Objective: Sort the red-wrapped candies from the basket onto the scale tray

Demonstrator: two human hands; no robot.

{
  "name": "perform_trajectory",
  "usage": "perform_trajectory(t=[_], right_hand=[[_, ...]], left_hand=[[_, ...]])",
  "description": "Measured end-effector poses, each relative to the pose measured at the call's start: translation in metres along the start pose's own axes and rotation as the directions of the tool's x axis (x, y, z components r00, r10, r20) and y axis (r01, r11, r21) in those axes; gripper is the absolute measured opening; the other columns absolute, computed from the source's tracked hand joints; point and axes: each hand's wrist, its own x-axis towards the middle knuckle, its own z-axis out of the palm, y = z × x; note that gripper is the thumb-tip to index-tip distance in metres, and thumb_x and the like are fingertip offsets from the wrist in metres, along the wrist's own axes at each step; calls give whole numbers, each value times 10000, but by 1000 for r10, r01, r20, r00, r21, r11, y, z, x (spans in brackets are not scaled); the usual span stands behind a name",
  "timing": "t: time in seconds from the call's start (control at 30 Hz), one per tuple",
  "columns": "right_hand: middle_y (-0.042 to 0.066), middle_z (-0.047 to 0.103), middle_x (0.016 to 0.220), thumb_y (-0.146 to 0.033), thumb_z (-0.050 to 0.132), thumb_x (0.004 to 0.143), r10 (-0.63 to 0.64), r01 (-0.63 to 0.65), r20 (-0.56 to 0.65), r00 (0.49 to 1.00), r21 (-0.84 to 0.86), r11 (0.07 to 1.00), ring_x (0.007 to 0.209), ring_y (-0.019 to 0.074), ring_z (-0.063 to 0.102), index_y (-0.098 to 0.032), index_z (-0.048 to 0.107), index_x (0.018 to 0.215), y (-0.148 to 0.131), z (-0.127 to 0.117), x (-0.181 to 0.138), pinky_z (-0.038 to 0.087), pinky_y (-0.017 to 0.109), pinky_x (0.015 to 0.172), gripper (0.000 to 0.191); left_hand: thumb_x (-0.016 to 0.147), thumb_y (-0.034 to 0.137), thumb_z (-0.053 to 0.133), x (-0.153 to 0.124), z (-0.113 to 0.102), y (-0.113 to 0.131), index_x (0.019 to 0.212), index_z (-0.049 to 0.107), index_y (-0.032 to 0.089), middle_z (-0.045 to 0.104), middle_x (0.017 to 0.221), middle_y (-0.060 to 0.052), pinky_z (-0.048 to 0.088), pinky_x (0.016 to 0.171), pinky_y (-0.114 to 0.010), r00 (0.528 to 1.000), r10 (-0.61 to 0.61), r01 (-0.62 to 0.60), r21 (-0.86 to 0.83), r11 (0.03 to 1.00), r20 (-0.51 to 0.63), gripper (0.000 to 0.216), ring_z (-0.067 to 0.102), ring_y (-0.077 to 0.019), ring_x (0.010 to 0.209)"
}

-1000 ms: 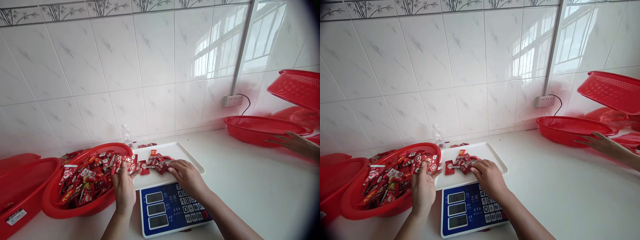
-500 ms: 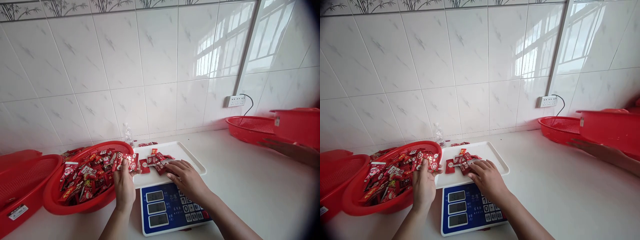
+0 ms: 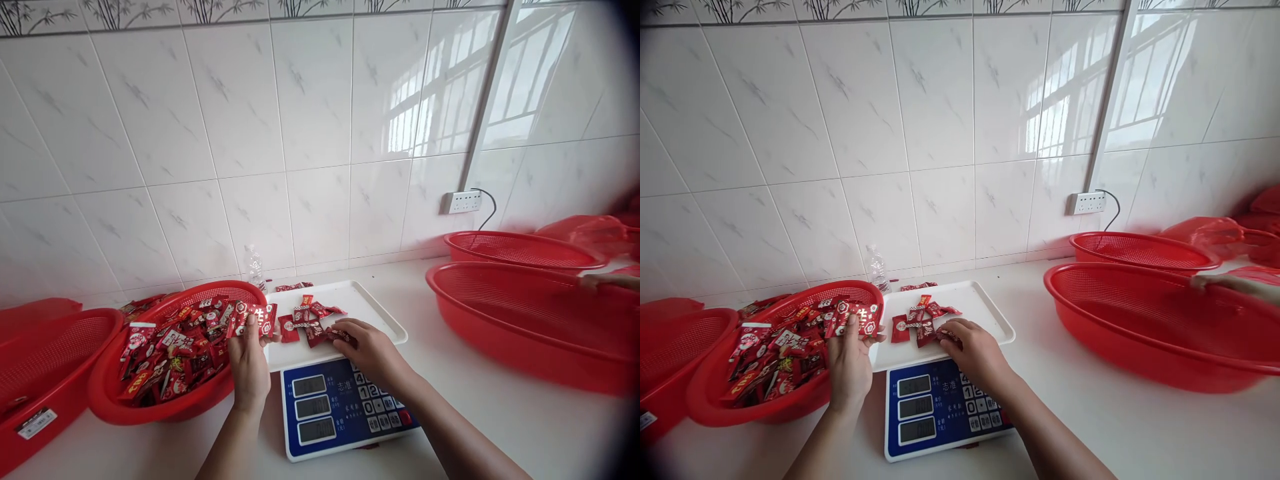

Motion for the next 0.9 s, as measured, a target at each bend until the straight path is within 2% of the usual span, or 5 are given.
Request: perform_trajectory(t=[0.1,0.2,0.3,0.57,0.9], right_hand=[[62,635,1189,-269,525,861,47,-47,17,999,-13,999,1078,228,596,-260,638,1090,0,-3,6,489,376,889,256],[123,429,1427,-332,482,891,137,-120,118,984,-139,983,1342,297,341,-224,530,1281,1,-5,17,333,483,1047,408],[146,274,1514,-493,401,913,188,-146,228,955,-190,971,1409,350,144,-221,406,1394,2,-4,34,240,578,1063,553],[104,417,1441,-658,477,804,78,-11,370,926,-179,984,1351,350,286,-272,417,1380,-9,14,58,255,565,1045,696],[132,615,1167,-472,586,783,47,2,223,974,-215,977,1040,293,570,-197,526,1201,1,17,64,431,377,802,503]], left_hand=[[734,506,662,2,-1,0,791,590,181,635,754,-28,509,525,-272,1000,1,-1,4,1000,-2,338,625,-180,657],[723,505,672,3,-2,-1,776,583,171,634,783,-49,507,519,-258,999,-16,17,3,1000,-28,350,626,-179,676],[726,510,664,4,-3,-2,785,580,170,641,820,-56,514,526,-258,1000,-21,21,3,1000,-11,355,630,-180,692],[749,497,653,1,-7,-2,894,581,181,648,805,-30,526,604,-277,1000,-29,29,79,996,-1,355,647,-183,694],[760,481,655,2,-9,-2,774,578,177,642,737,-26,497,560,-267,997,-16,8,114,993,75,314,620,-172,611]])
